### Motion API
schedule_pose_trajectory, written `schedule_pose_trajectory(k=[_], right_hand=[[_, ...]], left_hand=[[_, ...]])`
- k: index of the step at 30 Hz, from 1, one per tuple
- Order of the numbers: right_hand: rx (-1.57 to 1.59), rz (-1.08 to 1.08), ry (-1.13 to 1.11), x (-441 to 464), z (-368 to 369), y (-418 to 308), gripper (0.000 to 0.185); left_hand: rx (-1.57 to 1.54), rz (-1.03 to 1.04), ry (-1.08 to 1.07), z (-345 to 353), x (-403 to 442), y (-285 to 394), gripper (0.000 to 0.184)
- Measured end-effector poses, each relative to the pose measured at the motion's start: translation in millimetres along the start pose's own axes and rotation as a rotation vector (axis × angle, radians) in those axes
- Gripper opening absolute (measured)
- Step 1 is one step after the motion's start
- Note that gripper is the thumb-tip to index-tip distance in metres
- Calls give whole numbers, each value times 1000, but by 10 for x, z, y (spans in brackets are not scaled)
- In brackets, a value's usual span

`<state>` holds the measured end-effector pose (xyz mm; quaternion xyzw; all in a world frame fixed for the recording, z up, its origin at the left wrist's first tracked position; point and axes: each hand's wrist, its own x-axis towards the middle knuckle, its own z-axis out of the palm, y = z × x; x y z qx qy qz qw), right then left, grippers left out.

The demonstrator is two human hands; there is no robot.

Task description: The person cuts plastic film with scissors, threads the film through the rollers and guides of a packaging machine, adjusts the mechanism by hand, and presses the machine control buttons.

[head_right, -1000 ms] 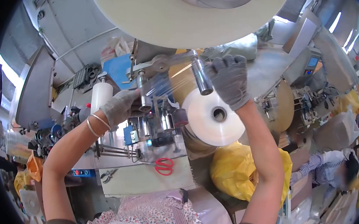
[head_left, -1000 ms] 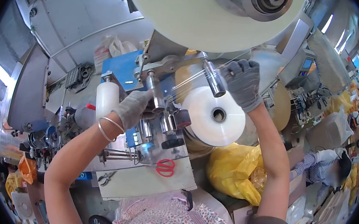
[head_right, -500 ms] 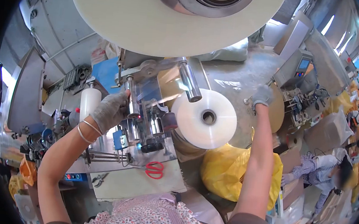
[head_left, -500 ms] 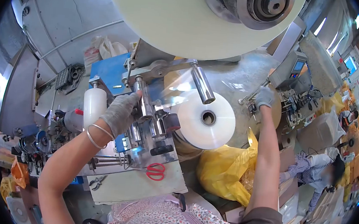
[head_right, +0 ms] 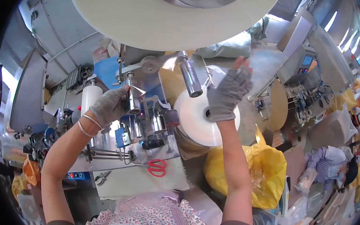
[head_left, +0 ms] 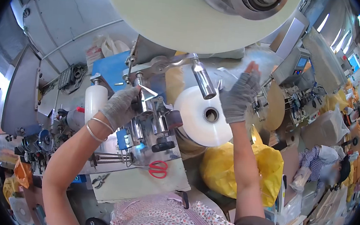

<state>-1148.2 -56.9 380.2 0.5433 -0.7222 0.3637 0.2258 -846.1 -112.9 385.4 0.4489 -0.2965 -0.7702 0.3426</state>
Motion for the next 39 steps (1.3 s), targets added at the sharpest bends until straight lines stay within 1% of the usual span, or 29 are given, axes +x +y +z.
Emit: schedule_pose_trajectory(k=[2,3,4,6,7,8,10,11,14,16,18,19,22,24,26,30,32,33,34,35,36,38,39], right_hand=[[-73,64,-25,-41,-64,84,112],[-87,4,-51,-81,-96,119,109],[-96,-1,-53,-123,-101,134,109],[-123,-272,-159,-199,-97,109,104],[-21,-288,-162,-214,-109,56,82],[-25,-290,-171,-232,-61,70,82],[83,-342,-29,-200,137,96,56],[117,-338,83,-149,204,52,38],[136,-304,31,-70,298,17,37],[131,-321,46,-20,406,7,34],[94,-322,89,36,431,-32,30],[82,-376,106,73,414,-50,24],[59,-350,52,92,500,-32,21],[57,-372,86,63,486,-4,20],[90,-275,-71,-39,402,22,19],[60,-223,-53,-193,276,-39,16],[137,-171,-43,-237,321,-31,14],[141,-178,-46,-260,344,-47,14],[162,-129,-32,-285,375,-77,15],[184,-81,-16,-310,419,-104,15],[190,-92,-14,-335,508,-82,15],[435,110,-72,-381,700,28,15],[366,72,-41,-405,701,37,12]], left_hand=[[-4,-4,18,45,-33,0,17],[-10,-4,42,42,-22,-11,17],[-15,-6,64,46,-6,-22,18],[-14,-15,29,64,-28,-5,19],[-5,-19,4,76,-48,-2,20],[-11,-27,4,90,-63,-7,20],[-11,-9,-34,102,-86,22,22],[-55,-7,-62,90,-75,28,22],[-90,17,-4,152,-76,33,20],[-125,21,48,183,-91,24,19],[-17,24,3,177,-57,12,21],[-41,21,42,191,-49,1,20],[-71,1,68,197,-53,9,18],[-76,-7,69,189,-29,14,18],[-89,-15,76,175,-23,11,17],[-45,-4,37,188,-41,39,21],[-44,-1,22,175,-12,25,22],[-72,14,-2,154,33,0,22],[-99,32,-26,130,49,-10,22],[-75,29,-18,160,1,8,21],[-81,39,-14,159,-18,17,21],[-29,74,75,143,-54,15,21],[-53,66,76,151,-112,6,24]])
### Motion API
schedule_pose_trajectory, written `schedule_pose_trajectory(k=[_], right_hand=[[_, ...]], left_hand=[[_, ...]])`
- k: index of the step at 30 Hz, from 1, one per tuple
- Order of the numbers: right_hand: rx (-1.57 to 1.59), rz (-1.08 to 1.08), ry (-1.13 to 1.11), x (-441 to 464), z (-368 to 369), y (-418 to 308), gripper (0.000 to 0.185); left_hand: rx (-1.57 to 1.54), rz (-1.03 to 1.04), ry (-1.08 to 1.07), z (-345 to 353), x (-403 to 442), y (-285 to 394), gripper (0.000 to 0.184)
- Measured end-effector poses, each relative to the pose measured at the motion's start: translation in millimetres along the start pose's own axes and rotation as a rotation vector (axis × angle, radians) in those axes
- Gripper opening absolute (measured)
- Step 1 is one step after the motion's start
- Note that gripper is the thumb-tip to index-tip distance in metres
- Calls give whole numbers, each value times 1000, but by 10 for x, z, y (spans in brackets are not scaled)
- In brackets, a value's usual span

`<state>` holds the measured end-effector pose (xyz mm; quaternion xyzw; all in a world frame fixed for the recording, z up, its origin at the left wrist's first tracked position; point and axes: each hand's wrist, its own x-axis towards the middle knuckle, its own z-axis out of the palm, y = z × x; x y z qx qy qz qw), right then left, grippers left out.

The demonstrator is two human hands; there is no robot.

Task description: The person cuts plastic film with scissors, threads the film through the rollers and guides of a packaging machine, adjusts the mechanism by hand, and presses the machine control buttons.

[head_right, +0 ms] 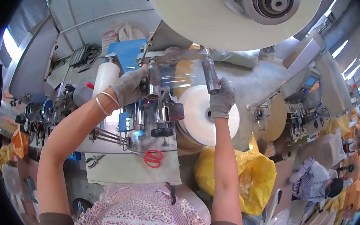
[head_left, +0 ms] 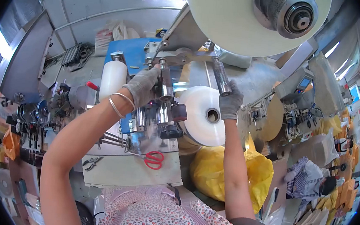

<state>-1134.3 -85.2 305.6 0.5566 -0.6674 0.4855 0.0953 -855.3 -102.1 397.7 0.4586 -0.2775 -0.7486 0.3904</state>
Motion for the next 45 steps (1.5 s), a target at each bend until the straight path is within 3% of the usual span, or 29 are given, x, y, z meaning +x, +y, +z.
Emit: schedule_pose_trajectory(k=[4,5,7,10,12,15,17,18,20,22,27,30,35,38,40,43,45], right_hand=[[-79,157,-25,-180,114,206,10],[-143,238,-133,-233,138,246,11],[-206,317,-221,-334,147,286,13],[-107,348,-268,-680,142,386,17],[-41,416,-296,-935,278,596,18],[81,287,-184,-1400,636,1038,20],[40,358,-294,-1654,680,981,11],[109,479,-343,-1775,727,962,15],[171,568,-372,-2091,858,1024,20],[224,554,-417,-2643,1212,1576,13],[428,665,-650,-2972,898,1015,16],[584,698,-784,-3046,787,675,18],[797,702,-883,-2910,599,292,21],[889,658,-830,-2569,375,267,23],[788,670,-759,-2152,117,322,24],[609,685,-742,-1307,-241,-8,55],[639,611,-846,-910,-284,-255,61]], left_hand=[[83,-92,35,16,-339,-132,31],[86,-87,31,-29,-386,-213,31],[78,-35,107,-161,-405,-396,32],[46,244,-5,-209,-855,-735,28],[138,266,-2,-251,-1122,-1058,27],[127,51,-154,-224,-1263,-1475,30],[-126,-279,-415,-122,-1195,-1789,38],[-155,-295,-403,-60,-1072,-1977,38],[-589,-503,-453,100,-696,-2399,48],[-792,-490,-371,303,-299,-2672,50],[-1230,-603,-158,589,423,-2680,49],[-1495,-380,77,649,708,-2751,25],[-1583,-305,189,456,866,-2841,11],[-1552,-287,119,331,872,-2778,9],[-1528,-299,89,299,915,-2839,10],[-1520,-338,29,228,904,-2796,10],[-1433,-207,-7,178,848,-2746,11]])
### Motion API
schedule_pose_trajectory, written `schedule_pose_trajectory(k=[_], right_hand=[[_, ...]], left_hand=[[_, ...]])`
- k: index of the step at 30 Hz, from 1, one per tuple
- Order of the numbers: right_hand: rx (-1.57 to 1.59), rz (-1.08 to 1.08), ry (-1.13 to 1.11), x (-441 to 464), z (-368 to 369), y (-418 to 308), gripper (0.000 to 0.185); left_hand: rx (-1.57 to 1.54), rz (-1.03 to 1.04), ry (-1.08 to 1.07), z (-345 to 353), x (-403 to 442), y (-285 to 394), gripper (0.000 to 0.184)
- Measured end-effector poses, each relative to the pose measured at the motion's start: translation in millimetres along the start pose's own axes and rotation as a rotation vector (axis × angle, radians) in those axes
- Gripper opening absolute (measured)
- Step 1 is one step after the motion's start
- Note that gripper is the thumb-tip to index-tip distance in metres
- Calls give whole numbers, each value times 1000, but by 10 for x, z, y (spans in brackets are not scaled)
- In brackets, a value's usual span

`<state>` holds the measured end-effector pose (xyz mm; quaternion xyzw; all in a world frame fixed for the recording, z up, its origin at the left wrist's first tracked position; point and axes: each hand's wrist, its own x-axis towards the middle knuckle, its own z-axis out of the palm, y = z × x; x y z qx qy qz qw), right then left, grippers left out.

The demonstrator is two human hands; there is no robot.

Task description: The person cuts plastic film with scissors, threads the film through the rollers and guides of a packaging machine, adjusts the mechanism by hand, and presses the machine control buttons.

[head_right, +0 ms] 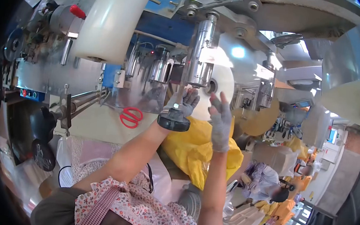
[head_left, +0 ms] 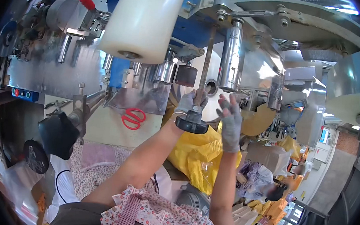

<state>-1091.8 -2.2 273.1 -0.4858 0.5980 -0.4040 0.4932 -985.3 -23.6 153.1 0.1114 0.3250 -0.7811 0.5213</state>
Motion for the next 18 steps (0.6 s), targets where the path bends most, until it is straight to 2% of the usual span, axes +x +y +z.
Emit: schedule_pose_trajectory(k=[2,3,4,5,6,8,9,10,12,14,16,17,18], right_hand=[[-233,74,34,202,179,-232,58],[-231,65,27,326,236,-206,58],[-225,174,0,452,279,-108,53],[-221,285,-30,542,318,5,48],[-224,282,-45,586,340,141,48],[121,312,-106,625,394,346,40],[158,377,-115,615,471,370,39],[153,380,-122,617,489,469,39],[367,520,-237,642,485,700,41],[340,525,-240,682,581,804,42],[315,525,-249,759,738,786,43],[354,513,-214,797,841,703,34],[393,503,-181,845,906,667,26]], left_hand=[[-13,-21,-58,-48,9,96,14],[83,-21,102,-21,9,151,16],[176,-18,264,3,9,220,18],[182,-16,325,-69,98,315,21],[173,-4,322,-230,201,421,21],[194,-6,281,-409,298,601,23],[-19,-42,516,-357,300,656,26],[-28,-38,516,-367,284,696,26],[-98,-3,597,-552,289,841,25],[-129,7,643,-753,367,997,24],[-20,42,588,-889,500,1167,23],[-113,57,596,-778,486,1173,22],[-111,58,599,-1068,692,1188,22]])
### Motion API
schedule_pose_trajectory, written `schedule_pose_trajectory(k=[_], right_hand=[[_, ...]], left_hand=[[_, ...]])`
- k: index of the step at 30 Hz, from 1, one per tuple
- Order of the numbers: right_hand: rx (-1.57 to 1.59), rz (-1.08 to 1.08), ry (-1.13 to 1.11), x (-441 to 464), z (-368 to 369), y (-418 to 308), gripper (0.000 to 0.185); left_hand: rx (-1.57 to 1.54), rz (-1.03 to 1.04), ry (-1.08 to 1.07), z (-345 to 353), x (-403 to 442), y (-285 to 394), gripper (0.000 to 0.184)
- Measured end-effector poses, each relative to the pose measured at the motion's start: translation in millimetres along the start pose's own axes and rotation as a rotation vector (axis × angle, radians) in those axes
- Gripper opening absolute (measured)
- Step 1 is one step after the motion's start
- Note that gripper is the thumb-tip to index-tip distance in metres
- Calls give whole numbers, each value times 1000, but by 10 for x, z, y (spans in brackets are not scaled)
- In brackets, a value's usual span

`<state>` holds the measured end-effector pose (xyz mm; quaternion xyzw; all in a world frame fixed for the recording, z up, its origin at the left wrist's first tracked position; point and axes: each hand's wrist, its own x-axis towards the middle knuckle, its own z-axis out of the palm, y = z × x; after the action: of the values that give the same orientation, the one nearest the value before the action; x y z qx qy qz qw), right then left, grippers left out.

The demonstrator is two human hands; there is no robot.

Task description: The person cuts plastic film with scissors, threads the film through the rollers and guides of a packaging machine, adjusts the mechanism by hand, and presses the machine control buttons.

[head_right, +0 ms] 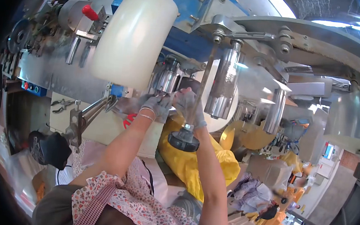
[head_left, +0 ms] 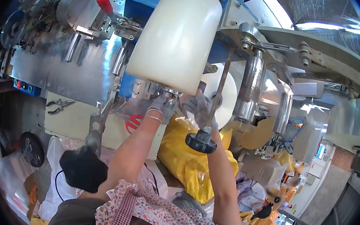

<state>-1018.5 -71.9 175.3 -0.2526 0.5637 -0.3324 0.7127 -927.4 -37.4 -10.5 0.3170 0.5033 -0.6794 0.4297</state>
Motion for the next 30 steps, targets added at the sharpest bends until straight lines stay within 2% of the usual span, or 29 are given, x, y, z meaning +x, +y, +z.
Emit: schedule_pose_trajectory(k=[1,2,3,6,7,10,12,13,15,16,18,19,21,22,24,25,27,30], right_hand=[[-91,-44,23,83,-36,1,28],[-90,-43,21,175,-120,56,28],[-146,-177,-33,280,-229,126,31],[-454,-265,-34,306,-251,-14,36],[-485,-236,-1,310,-246,-41,37],[-459,-93,69,124,112,-349,42],[-186,-122,137,76,379,-444,47],[-188,-122,138,210,251,-373,47],[-93,-134,-112,563,-158,-146,50],[-93,-129,-107,558,-239,-133,50],[155,-120,-206,442,-364,-156,50],[155,-114,-205,351,-418,-214,50],[-243,-202,50,62,-365,-460,51],[-244,-196,50,-53,-382,-537,51],[7,-349,78,-254,-411,-653,33],[16,-345,83,-323,-391,-735,33],[6,-284,250,-393,-347,-870,39],[-100,-279,191,-341,-437,-838,39]], left_hand=[[175,-65,-165,-240,604,29,21],[103,-107,-47,-6,169,-37,21],[25,-140,74,242,-300,-107,21],[-10,-120,75,342,-280,-248,21],[-18,-96,47,352,-227,-256,21],[-18,-16,-35,296,-65,-233,21],[-9,26,-67,241,-26,-179,21],[2,41,-79,217,-6,-161,21],[28,71,-102,176,-27,-110,21],[48,87,-111,155,-48,-76,21],[102,125,-127,125,-107,-6,21],[132,145,-134,117,-138,26,21],[180,182,-153,95,-203,89,21],[203,197,-165,135,-328,131,21],[261,241,-176,85,-304,174,21],[291,264,-182,101,-325,200,21],[348,309,-194,131,-407,259,21],[401,364,-214,157,-533,322,21]])
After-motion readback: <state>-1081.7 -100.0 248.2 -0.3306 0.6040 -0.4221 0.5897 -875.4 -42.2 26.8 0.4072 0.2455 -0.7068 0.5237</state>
